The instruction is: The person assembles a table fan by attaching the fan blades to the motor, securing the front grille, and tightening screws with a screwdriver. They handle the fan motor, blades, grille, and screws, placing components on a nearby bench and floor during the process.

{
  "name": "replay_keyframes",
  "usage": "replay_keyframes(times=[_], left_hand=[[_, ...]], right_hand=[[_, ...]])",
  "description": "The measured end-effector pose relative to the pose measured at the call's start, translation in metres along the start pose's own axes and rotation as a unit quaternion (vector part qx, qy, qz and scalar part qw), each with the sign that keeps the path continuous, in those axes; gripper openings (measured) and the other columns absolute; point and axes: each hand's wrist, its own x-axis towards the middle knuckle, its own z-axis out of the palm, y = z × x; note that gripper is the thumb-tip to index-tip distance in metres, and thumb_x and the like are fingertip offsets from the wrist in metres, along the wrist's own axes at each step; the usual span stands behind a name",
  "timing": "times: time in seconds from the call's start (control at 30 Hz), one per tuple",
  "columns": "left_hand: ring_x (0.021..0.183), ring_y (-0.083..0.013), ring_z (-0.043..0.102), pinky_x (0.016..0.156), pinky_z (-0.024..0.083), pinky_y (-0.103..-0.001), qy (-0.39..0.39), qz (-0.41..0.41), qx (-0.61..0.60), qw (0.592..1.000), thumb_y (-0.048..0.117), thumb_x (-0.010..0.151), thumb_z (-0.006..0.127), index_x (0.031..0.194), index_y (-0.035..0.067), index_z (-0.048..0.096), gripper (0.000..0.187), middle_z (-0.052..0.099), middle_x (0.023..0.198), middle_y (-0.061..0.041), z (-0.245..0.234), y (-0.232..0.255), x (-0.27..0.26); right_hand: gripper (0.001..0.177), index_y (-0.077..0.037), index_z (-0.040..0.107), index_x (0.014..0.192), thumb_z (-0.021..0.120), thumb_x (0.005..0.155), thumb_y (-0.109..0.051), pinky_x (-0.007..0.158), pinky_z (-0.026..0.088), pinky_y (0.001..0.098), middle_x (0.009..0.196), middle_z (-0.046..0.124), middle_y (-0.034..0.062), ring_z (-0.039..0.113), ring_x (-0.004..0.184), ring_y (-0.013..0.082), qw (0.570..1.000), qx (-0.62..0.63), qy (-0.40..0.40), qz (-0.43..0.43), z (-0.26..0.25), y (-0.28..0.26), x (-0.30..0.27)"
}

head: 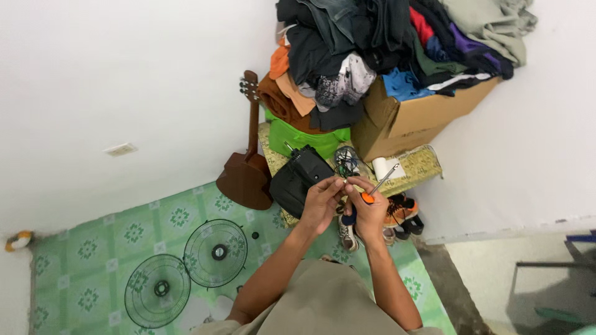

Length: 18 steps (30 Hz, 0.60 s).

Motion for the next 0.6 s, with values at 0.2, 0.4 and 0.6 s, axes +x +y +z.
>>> replay_keyframes(times=[0.2,0.4,0.6], left_hand=[[0.091,-0.0162,0.068,0.08,0.057,-0.032,0.028,-0.021,0.013,0.999,0.014,0.1,0.072,0.104,0.003,0.075,0.013,0.073,0.097,-0.007,-0.016,0.0,0.011],[0.094,-0.0109,0.064,0.084,0.053,-0.028,0.022,0.06,0.145,0.987,0.007,0.097,0.075,0.105,-0.001,0.076,0.012,0.067,0.107,-0.004,-0.015,-0.003,0.007],[0.099,-0.01,0.065,0.085,0.055,-0.026,-0.007,0.127,0.274,0.953,0.006,0.097,0.074,0.109,-0.002,0.074,0.014,0.065,0.115,-0.004,-0.012,0.004,0.003]], right_hand=[[0.021,0.008,0.071,0.113,0.071,0.095,-0.003,0.048,0.046,0.0238,0.117,0.065,0.0105,0.057,0.055,0.0101,0.999,0.012,0.017,-0.035,0.013,-0.004,-0.004],[0.02,0.009,0.07,0.114,0.069,0.098,-0.004,0.049,0.048,0.0239,0.116,0.066,0.0115,0.058,0.057,0.0109,0.998,0.009,0.036,-0.047,0.012,0.0,-0.007],[0.023,0.01,0.068,0.115,0.069,0.096,-0.005,0.049,0.047,0.0242,0.098,0.068,0.0111,0.059,0.056,0.0123,0.994,0.095,0.045,-0.008,0.004,0.015,-0.012]])
